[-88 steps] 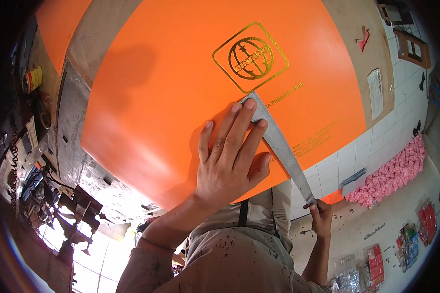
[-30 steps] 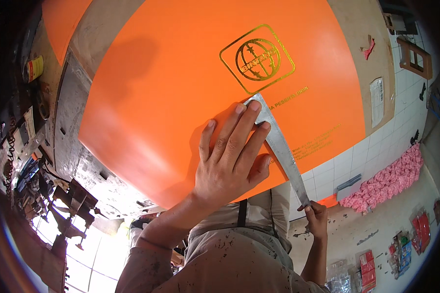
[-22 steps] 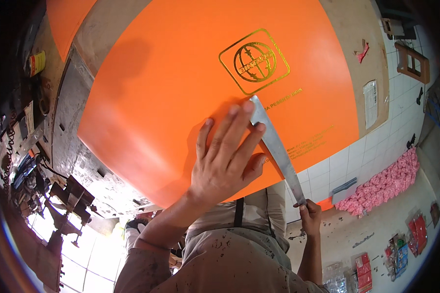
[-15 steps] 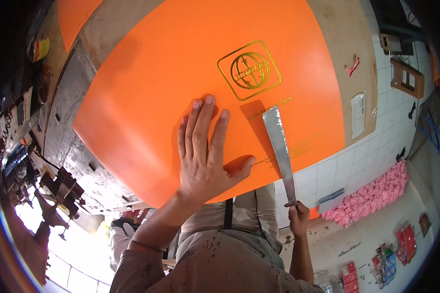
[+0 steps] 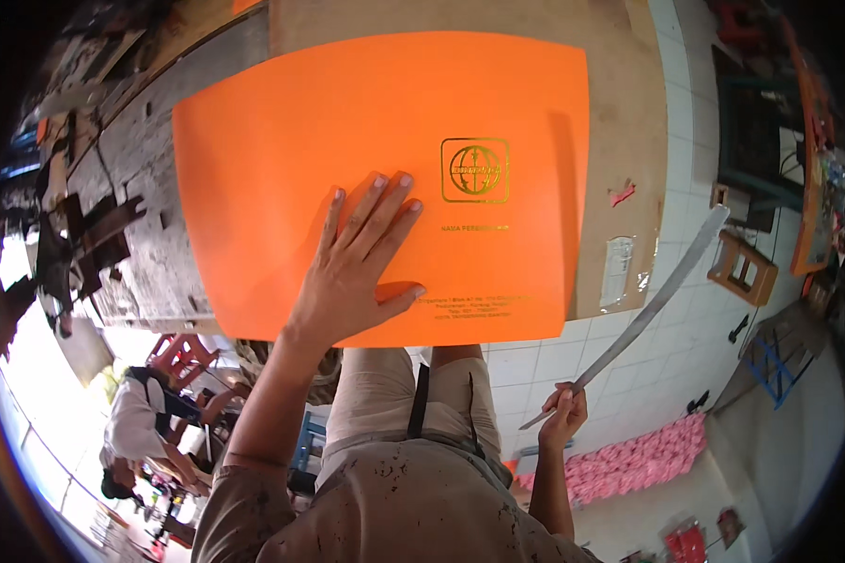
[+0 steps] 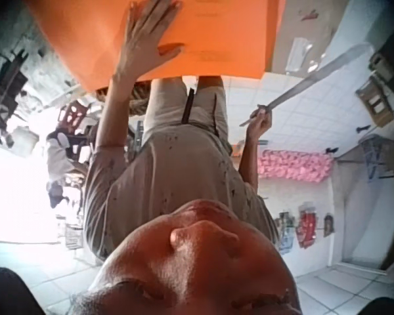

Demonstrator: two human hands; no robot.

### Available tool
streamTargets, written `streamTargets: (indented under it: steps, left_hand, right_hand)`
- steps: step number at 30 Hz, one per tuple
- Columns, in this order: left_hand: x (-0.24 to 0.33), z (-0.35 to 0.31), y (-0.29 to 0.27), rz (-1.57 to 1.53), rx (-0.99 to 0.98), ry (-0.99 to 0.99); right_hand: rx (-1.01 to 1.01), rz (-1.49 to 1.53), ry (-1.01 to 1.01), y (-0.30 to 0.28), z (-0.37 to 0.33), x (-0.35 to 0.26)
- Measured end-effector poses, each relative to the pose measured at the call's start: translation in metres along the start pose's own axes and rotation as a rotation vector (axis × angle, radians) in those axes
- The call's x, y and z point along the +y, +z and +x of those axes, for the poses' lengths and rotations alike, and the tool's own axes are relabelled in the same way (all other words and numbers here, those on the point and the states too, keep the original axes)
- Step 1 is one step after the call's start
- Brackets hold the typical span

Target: The person aligns and measures a plastic sheet on a table using a metal ruler, then turns to a machine, adjusts a knob, and holds up the plastic sheet with both hands.

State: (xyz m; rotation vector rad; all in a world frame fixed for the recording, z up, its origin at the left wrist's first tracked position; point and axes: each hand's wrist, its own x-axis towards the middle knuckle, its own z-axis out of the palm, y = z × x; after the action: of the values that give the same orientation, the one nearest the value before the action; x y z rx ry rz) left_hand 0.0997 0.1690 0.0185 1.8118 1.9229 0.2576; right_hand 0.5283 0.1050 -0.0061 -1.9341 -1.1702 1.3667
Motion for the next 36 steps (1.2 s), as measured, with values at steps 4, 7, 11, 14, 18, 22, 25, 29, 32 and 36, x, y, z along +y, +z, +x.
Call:
streamTargets:
  steps: [4,7,11,14,18,22,25,29,32,36]
  left_hand:
    - [0.007,-0.030,0.002,-0.072,0.142,-0.119]
    - [0.002,-0.076,0.009,-0.115,0.312,-0.260]
    - [0.001,-0.170,0.042,-0.060,0.634,-0.560]
    - [0.000,-0.246,0.089,0.001,0.741,-0.744]
    - [0.007,-0.368,0.189,-0.394,0.382,-1.058]
    - [0.048,-0.441,0.290,-0.883,0.110,-1.354]
    - [0.080,-0.498,0.344,-0.852,0.002,-1.161]
    - [0.098,-0.484,0.337,-0.915,0.126,-1.191]
    - [0.097,-0.482,0.314,-0.915,0.247,-1.242]
    - [0.083,-0.481,0.285,-0.906,0.400,-1.296]
  right_hand:
    - [0.025,-0.023,-0.070,-0.006,0.030,-0.019]
    - [0.010,-0.011,-0.110,0.001,0.051,-0.052]
    - [-0.017,0.003,-0.151,0.006,0.074,-0.069]
    - [-0.020,-0.036,-0.207,0.014,0.084,-0.074]
    - [-0.067,-0.031,-0.165,0.037,0.077,-0.091]
    - [-0.088,-0.035,-0.248,0.054,0.088,-0.076]
    - [-0.122,-0.063,-0.347,0.069,0.099,-0.064]
    - [-0.081,-0.125,-0.520,0.064,0.125,-0.049]
    - [-0.170,-0.129,-0.323,0.058,0.118,-0.062]
    - [-0.199,-0.126,-0.325,0.055,0.113,-0.067]
